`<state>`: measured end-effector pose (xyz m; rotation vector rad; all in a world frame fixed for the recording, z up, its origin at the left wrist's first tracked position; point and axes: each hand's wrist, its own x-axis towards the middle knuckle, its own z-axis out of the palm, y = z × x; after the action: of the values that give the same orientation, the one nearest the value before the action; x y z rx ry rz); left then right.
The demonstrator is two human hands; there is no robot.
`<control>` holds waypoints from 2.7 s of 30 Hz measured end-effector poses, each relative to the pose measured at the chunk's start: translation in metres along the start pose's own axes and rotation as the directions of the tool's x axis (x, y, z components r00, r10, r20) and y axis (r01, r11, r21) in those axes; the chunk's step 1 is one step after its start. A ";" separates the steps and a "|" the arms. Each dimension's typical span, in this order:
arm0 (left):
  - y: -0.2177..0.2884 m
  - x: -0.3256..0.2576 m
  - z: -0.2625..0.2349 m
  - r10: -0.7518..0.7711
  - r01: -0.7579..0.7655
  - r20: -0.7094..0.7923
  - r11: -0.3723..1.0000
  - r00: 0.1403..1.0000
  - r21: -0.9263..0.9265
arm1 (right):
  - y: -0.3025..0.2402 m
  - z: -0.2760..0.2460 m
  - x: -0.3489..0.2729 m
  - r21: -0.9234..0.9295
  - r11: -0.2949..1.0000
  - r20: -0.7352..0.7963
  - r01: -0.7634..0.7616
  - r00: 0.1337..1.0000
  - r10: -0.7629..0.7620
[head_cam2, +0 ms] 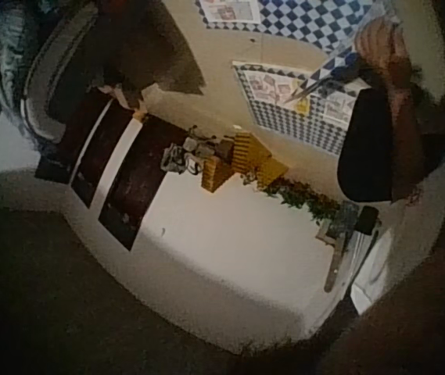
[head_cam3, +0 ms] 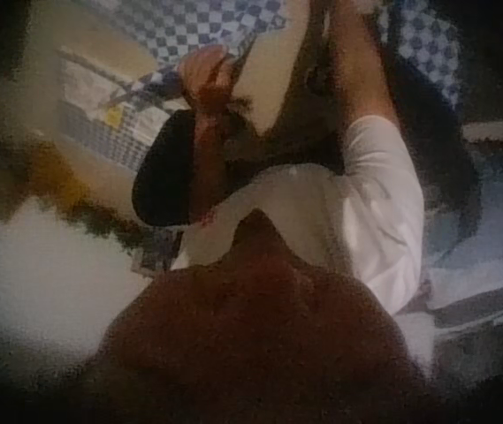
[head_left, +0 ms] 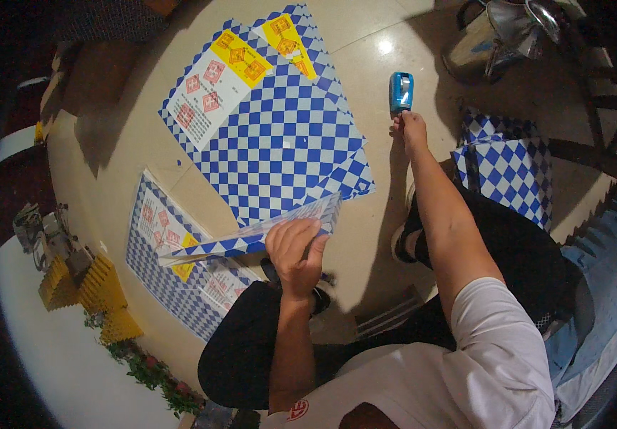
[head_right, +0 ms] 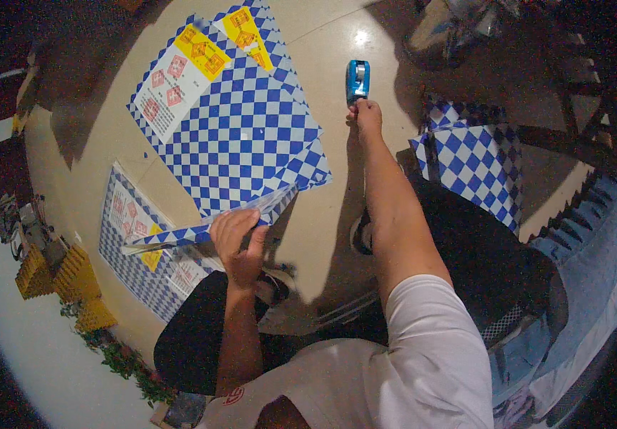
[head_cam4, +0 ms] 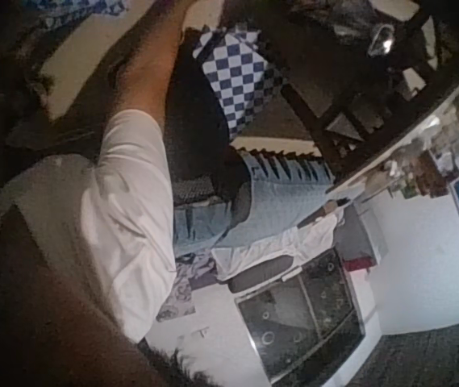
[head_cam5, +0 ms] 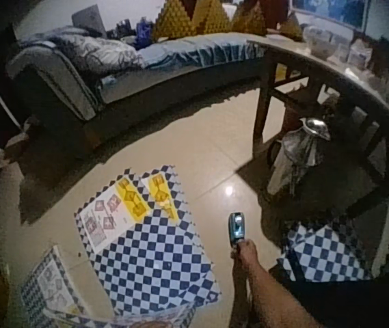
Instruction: The person sits on the floor and assembles a small box from a flat sheet of blue and white checkered paper. They fold the edges, tuck flaps into slots, and secure the structure using small pieces of clear tape. The person repeats this process to create multiple identical boxes.
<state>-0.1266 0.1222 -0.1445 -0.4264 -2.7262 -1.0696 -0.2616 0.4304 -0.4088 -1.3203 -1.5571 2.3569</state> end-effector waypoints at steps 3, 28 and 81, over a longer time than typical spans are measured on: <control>-0.002 -0.001 0.001 -0.004 0.004 0.006 1.000 1.000 0.003 | 0.012 -0.003 0.003 -0.030 0.998 -0.045 0.062 0.997 -0.063; 0.004 0.004 -0.006 -0.024 0.021 -0.040 0.998 0.999 -0.061 | -0.068 0.041 -0.092 -0.553 0.831 0.642 0.057 0.665 0.382; -0.007 -0.002 -0.002 0.067 -0.079 -0.121 0.993 0.990 -0.090 | -0.126 0.072 -0.280 -0.576 0.348 0.814 0.740 0.558 0.160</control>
<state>-0.1268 0.1151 -0.1481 -0.4581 -2.5451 -1.1688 -0.1800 0.3168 -0.1258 0.4521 -3.2479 1.6997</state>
